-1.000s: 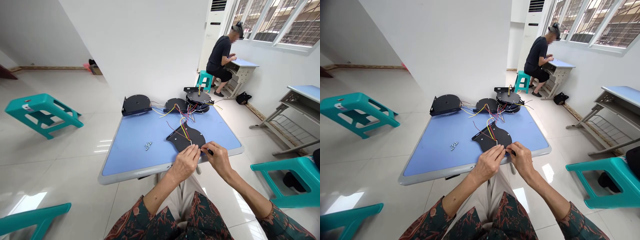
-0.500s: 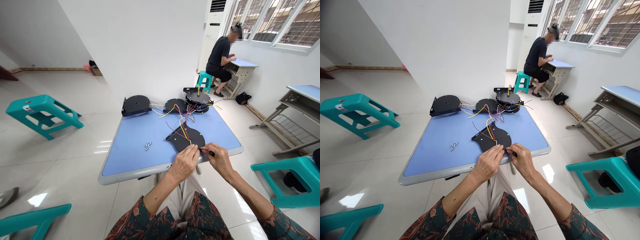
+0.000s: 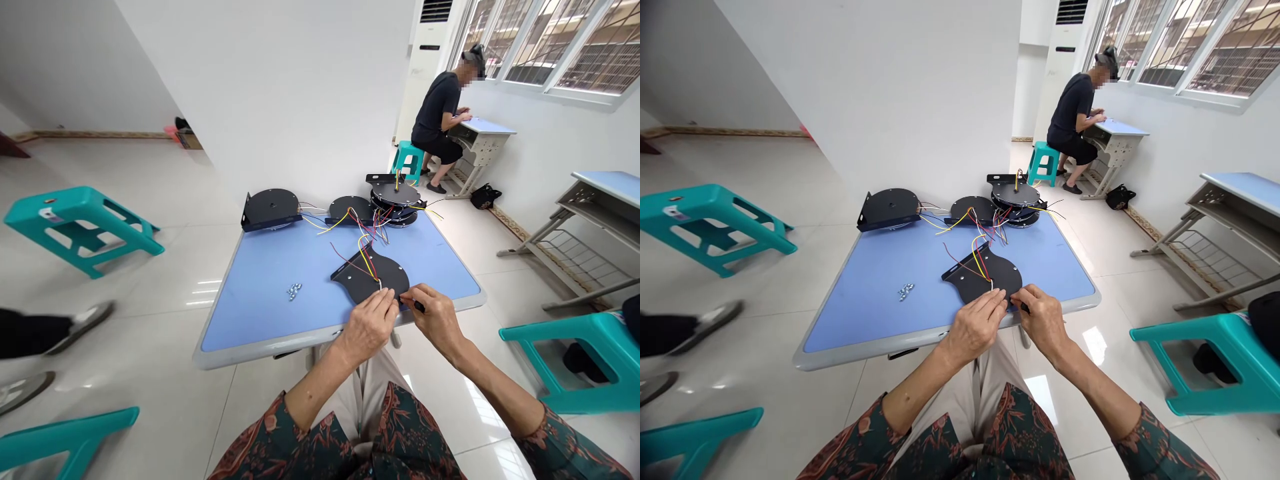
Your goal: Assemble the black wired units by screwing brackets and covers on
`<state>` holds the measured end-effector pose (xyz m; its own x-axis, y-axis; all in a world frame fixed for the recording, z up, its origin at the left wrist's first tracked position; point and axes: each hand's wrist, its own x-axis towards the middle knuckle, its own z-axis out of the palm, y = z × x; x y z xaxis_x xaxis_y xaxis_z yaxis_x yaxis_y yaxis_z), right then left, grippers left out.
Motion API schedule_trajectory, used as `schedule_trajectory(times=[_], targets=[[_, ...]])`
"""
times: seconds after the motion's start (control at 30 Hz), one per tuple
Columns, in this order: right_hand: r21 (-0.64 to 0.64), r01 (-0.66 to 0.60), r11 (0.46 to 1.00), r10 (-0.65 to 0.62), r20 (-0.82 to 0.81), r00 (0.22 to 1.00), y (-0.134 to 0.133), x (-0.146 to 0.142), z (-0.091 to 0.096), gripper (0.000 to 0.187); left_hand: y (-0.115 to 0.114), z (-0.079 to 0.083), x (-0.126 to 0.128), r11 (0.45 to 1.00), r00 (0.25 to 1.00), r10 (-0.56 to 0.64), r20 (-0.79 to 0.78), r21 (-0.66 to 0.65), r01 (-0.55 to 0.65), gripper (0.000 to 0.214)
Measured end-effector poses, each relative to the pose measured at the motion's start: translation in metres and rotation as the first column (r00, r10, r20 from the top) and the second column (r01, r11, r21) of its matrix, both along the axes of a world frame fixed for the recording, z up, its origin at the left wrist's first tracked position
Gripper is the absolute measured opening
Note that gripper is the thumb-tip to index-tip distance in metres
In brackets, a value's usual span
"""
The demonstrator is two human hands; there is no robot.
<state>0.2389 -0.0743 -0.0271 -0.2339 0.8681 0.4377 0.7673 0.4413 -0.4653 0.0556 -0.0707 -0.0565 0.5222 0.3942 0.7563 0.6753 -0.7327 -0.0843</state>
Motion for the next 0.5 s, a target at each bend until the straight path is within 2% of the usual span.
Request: schedule_trajectory(times=[0.5], targets=[[-0.005, 0.019, 1.000, -0.019, -0.081, 0.997, 0.0010, 0.0013, 0.0000, 0.023, -0.0003, -0.0019, -0.0002, 1.000, 1.000, 0.005, -0.012, 0.012, -0.004, 0.020]])
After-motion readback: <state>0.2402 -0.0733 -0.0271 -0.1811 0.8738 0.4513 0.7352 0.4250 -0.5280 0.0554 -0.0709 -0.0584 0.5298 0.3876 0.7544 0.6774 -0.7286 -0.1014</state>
